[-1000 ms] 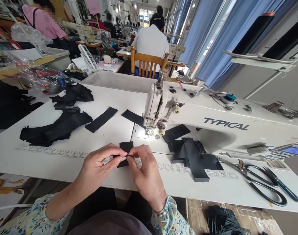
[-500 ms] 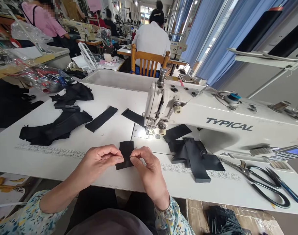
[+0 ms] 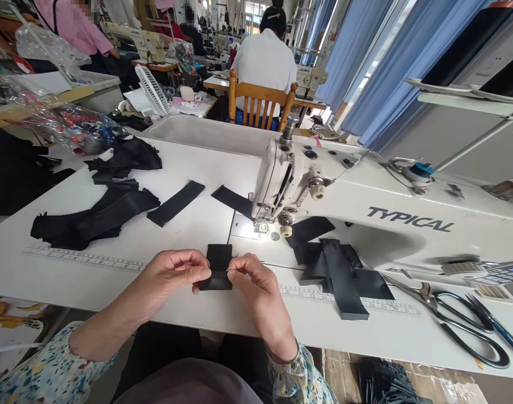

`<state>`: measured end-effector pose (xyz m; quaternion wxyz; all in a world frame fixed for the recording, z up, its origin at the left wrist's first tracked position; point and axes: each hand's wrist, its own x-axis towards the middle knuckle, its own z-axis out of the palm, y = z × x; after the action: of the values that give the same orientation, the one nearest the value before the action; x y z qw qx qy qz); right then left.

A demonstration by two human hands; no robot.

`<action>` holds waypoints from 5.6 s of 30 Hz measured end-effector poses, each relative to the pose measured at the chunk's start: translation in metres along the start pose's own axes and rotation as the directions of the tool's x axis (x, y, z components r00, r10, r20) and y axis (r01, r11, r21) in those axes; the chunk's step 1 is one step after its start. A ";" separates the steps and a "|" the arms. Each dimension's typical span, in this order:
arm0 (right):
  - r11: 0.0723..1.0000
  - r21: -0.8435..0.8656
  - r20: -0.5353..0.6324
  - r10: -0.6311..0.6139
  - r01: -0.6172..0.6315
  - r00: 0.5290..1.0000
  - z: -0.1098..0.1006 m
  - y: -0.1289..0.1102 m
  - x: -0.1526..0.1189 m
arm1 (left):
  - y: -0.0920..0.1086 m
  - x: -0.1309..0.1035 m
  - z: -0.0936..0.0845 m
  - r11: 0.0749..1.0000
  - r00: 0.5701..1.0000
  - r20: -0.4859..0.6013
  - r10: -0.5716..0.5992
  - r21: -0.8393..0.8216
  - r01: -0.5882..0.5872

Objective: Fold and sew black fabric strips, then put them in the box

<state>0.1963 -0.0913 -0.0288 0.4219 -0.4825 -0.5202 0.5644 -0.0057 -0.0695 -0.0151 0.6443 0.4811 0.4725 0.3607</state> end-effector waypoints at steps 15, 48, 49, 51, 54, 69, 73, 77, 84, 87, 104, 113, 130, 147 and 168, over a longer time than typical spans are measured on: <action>0.996 -0.089 -0.049 -0.007 0.002 0.999 0.006 -0.003 0.005 | -0.001 -0.005 -0.008 0.998 0.996 -0.065 0.062 -0.021 -0.063; 0.991 -0.119 0.056 -0.048 0.054 0.997 0.012 -0.017 0.028 | 0.001 0.000 -0.012 0.984 0.973 -0.152 0.173 -0.019 -0.178; 0.993 -0.113 0.052 -0.035 0.040 0.998 0.013 -0.018 0.029 | 0.000 0.001 -0.012 0.984 0.969 -0.174 0.175 0.001 -0.178; 0.992 -0.126 0.041 -0.016 0.021 0.999 0.015 -0.020 0.032 | -0.002 0.002 -0.012 0.981 0.957 -0.215 0.195 0.053 -0.188; 0.991 -0.134 0.049 0.002 0.005 0.999 0.016 -0.020 0.033 | -0.004 0.003 -0.014 0.973 0.948 -0.224 0.224 0.098 -0.207; 0.997 -0.072 0.098 0.019 -0.012 0.995 0.010 -0.009 0.030 | -0.005 -0.001 -0.012 0.962 0.937 -0.241 0.253 0.167 -0.217; 0.999 -0.036 0.063 0.013 -0.011 0.998 0.012 -0.009 0.027 | -0.006 -0.003 -0.008 0.966 0.952 -0.187 0.244 0.131 -0.222; 0.999 0.021 0.016 -0.032 0.032 0.999 0.011 -0.006 0.023 | -0.007 -0.004 -0.006 0.967 0.948 -0.208 0.242 0.131 -0.218; 0.994 -0.111 0.140 0.022 -0.006 0.990 0.011 -0.010 0.018 | -0.008 -0.006 -0.003 0.952 0.926 -0.228 0.301 0.129 -0.278; 0.995 -0.100 0.128 0.007 0.005 0.992 0.013 -0.010 0.019 | -0.008 -0.007 -0.004 0.959 0.935 -0.222 0.278 0.111 -0.260; 1.000 0.026 0.104 0.007 -0.010 0.995 0.005 -0.001 0.018 | -0.016 -0.001 -0.002 0.927 0.874 -0.313 0.372 0.069 -0.370; 0.998 0.004 0.123 0.058 -0.058 0.991 0.006 -0.003 0.015 | -0.021 -0.003 0.001 0.922 0.853 -0.358 0.379 0.074 -0.379; 0.987 -0.122 0.054 -0.099 0.105 0.994 0.010 -0.009 0.013 | -0.011 -0.006 0.003 0.951 0.909 -0.282 0.307 0.047 -0.307; 0.793 -0.464 0.044 -0.425 0.395 0.904 0.015 -0.012 0.003 | -0.007 -0.012 0.006 0.864 0.853 -0.206 0.480 0.279 -0.419; 0.711 -0.563 0.079 -0.462 0.422 0.883 0.014 -0.009 0.005 | -0.006 -0.013 0.006 0.776 0.837 -0.128 0.532 0.468 -0.422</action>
<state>0.1813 -0.0882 -0.0202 0.3996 -0.4655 -0.7489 0.2505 -0.0039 -0.0846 -0.0169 0.3452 0.6630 0.4784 0.4608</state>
